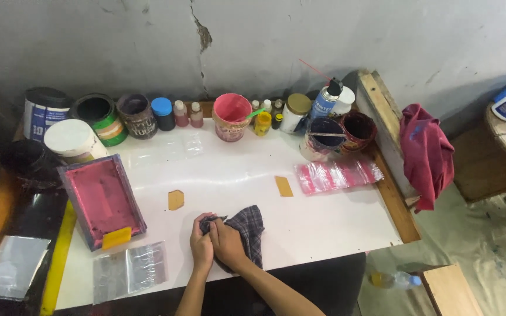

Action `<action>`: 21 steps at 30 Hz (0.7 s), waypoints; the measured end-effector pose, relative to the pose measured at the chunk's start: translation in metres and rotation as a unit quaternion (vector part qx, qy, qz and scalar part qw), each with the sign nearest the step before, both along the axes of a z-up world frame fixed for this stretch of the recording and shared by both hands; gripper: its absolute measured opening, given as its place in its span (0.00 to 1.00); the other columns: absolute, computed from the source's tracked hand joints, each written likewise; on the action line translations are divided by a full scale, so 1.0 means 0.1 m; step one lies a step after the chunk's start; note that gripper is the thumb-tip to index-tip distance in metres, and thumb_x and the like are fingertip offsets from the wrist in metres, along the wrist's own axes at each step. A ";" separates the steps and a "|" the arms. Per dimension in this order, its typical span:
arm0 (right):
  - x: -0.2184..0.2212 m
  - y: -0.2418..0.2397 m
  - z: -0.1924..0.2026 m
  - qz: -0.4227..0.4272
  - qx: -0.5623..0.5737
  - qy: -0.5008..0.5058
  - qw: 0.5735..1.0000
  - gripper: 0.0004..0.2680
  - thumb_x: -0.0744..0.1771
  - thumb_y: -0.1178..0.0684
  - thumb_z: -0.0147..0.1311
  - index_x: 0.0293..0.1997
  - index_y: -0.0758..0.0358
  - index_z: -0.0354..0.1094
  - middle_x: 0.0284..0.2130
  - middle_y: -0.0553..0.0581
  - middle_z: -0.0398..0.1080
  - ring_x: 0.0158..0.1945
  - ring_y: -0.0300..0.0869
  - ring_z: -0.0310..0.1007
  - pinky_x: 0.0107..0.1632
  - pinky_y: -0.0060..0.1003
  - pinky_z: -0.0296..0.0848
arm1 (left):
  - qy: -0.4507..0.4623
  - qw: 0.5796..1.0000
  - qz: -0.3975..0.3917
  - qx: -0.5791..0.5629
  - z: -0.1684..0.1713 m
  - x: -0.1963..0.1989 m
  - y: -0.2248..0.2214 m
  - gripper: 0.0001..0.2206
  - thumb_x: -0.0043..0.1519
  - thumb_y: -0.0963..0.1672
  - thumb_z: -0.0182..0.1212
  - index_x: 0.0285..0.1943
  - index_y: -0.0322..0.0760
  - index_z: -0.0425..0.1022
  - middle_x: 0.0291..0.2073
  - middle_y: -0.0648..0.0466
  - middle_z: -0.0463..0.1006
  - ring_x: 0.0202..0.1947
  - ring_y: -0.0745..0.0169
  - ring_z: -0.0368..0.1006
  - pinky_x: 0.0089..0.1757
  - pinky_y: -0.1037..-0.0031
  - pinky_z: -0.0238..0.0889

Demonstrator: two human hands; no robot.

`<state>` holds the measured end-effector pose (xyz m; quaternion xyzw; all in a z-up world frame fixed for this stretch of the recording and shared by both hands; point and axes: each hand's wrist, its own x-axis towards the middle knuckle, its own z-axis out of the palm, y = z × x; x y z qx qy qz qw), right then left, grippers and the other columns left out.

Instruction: Cleaning a screen printing frame and a piece of fabric, followed by mixing pink ink in a plastic cup using a brush.

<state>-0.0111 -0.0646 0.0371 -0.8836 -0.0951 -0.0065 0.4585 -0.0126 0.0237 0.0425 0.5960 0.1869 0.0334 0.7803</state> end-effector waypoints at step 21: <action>0.03 -0.02 -0.07 0.005 0.016 0.013 1.000 0.11 0.73 0.48 0.34 0.40 0.60 0.63 0.24 0.56 0.70 0.24 0.44 0.68 0.29 0.41 0.64 | -0.003 1.000 -0.008 0.011 0.01 0.00 -0.01 0.12 0.60 0.37 0.53 0.51 0.38 0.76 0.49 0.49 0.83 0.53 0.55 0.77 0.56 0.70 0.69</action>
